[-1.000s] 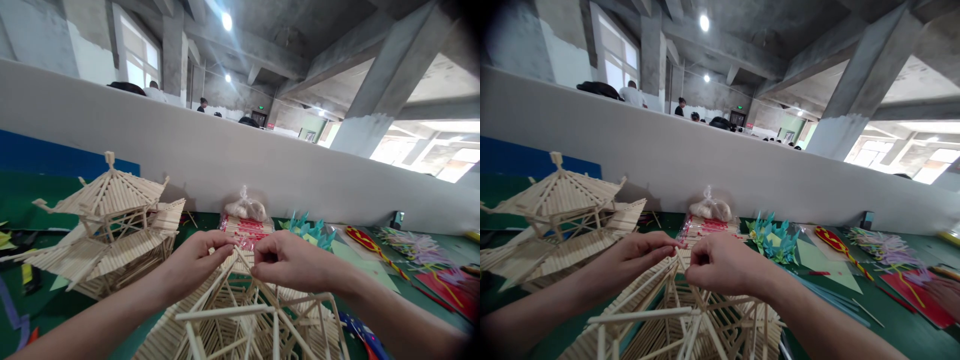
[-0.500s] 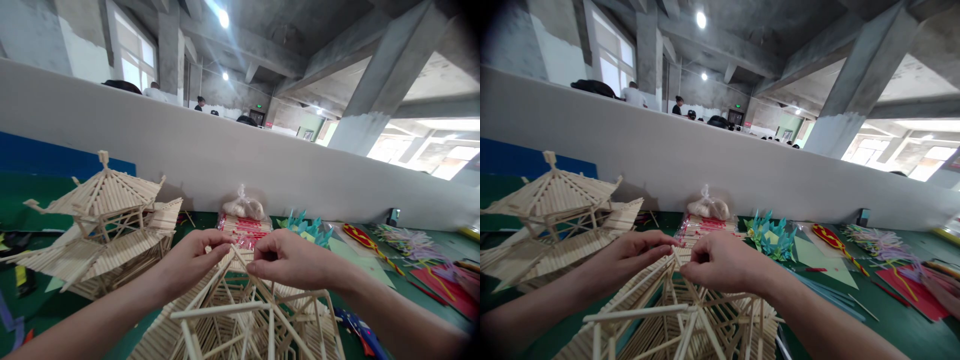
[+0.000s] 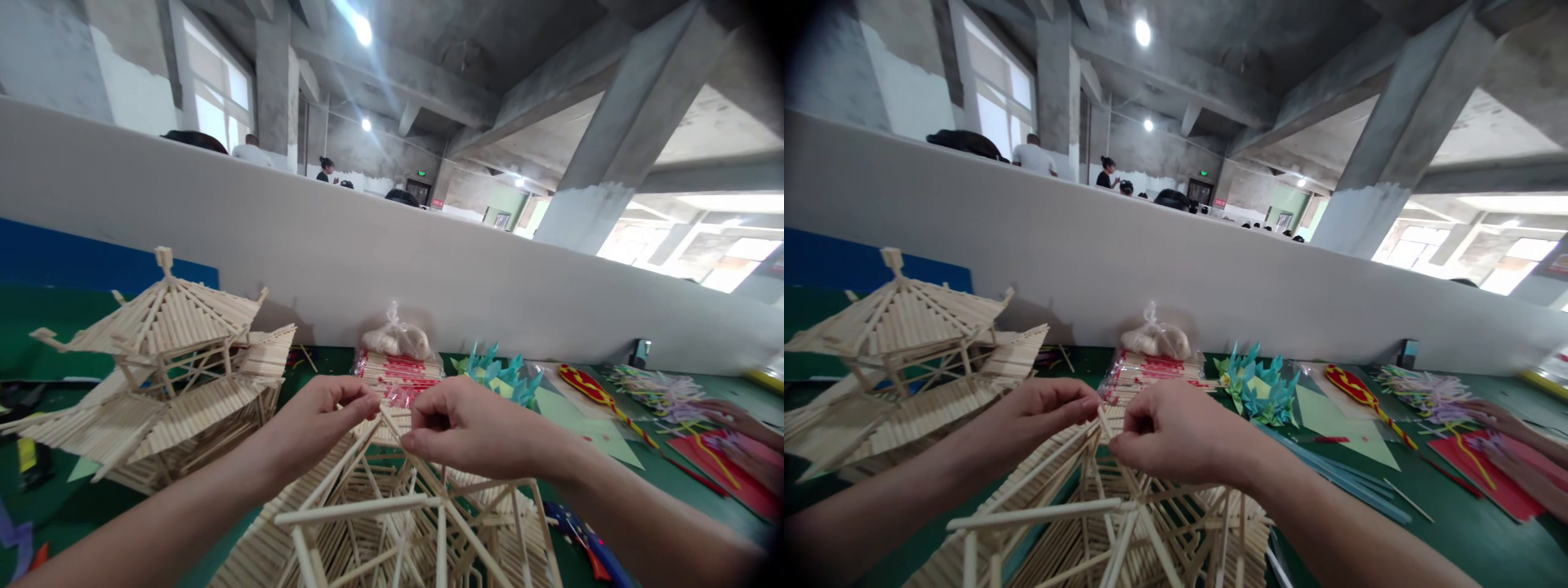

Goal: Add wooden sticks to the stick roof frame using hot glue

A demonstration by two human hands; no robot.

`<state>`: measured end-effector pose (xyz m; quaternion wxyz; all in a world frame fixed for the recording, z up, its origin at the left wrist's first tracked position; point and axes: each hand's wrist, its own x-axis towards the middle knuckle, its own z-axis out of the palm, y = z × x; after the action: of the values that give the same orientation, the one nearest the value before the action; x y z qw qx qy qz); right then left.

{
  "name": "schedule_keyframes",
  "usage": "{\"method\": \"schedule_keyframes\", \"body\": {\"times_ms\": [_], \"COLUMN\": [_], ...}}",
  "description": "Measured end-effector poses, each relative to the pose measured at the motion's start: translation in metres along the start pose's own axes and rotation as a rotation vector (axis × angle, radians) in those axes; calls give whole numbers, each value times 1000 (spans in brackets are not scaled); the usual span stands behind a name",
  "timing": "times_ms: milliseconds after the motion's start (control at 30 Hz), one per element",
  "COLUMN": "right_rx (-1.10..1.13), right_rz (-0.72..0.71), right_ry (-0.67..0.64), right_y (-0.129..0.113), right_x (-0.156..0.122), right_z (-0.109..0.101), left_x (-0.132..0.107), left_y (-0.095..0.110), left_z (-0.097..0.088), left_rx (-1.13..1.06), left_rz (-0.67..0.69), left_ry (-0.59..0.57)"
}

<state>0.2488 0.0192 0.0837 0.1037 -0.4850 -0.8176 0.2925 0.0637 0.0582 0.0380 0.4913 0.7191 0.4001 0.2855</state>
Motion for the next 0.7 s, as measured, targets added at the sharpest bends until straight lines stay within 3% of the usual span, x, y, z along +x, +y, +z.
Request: {"method": "schedule_keyframes", "body": {"times_ms": [700], "right_rx": [-4], "right_rz": [7], "right_ry": [4], "right_y": [-2], "right_x": [0], "right_z": [0], "left_x": [0], "left_y": [-1], "left_z": [0], "left_rx": [-18], "left_rz": [-15], "left_ry": [6]}}
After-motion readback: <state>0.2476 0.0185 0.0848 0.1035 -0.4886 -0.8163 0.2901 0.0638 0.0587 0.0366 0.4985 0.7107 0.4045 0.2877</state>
